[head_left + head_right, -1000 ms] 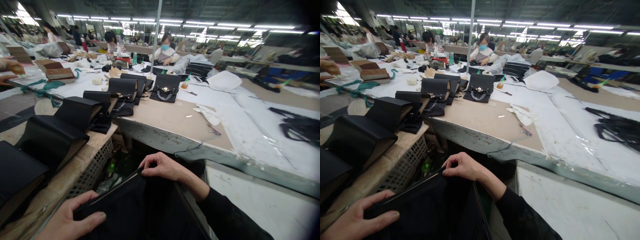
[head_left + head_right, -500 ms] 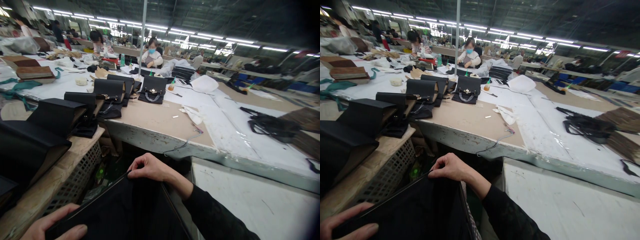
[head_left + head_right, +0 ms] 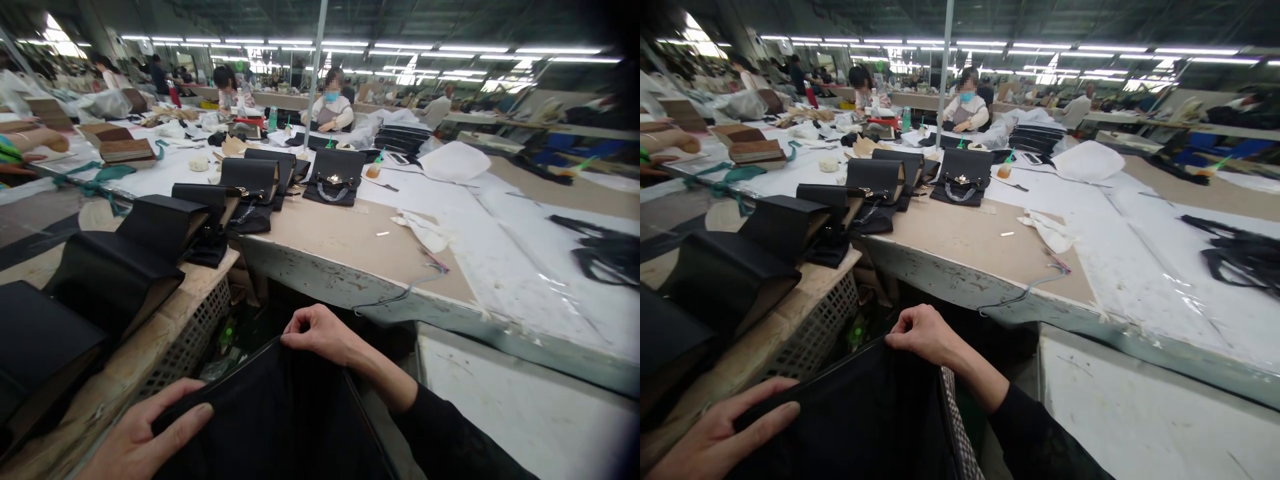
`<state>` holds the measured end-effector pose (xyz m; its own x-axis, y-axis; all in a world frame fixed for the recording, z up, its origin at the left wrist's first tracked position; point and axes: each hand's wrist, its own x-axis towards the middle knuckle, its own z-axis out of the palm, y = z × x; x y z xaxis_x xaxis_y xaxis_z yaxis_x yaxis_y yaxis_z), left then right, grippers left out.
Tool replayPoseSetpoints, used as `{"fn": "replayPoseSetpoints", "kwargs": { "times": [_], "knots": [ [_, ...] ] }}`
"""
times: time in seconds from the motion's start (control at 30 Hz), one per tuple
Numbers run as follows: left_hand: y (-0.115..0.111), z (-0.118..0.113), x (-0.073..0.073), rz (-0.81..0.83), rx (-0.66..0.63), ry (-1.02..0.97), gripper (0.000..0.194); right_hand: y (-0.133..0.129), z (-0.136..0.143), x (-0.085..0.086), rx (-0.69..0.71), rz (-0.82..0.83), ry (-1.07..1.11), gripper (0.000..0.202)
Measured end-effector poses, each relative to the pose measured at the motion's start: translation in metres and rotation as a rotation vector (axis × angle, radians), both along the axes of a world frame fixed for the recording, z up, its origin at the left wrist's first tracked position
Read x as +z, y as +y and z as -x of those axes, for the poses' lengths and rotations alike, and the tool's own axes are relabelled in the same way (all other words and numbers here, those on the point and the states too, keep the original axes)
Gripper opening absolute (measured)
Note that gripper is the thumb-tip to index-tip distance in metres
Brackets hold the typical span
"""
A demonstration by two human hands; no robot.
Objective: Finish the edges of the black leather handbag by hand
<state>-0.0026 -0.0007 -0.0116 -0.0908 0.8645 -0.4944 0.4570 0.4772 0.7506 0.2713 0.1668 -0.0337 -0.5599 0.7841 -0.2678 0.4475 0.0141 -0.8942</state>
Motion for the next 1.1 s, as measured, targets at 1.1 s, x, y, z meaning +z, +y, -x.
{"fn": "replayPoseSetpoints", "kwargs": {
  "times": [1.1],
  "knots": [
    [0.052, -0.032, 0.026, -0.197, -0.47, 0.453, 0.041, -0.003, -0.005, -0.015, -0.024, 0.032, 0.054, 0.018]
  ]
}}
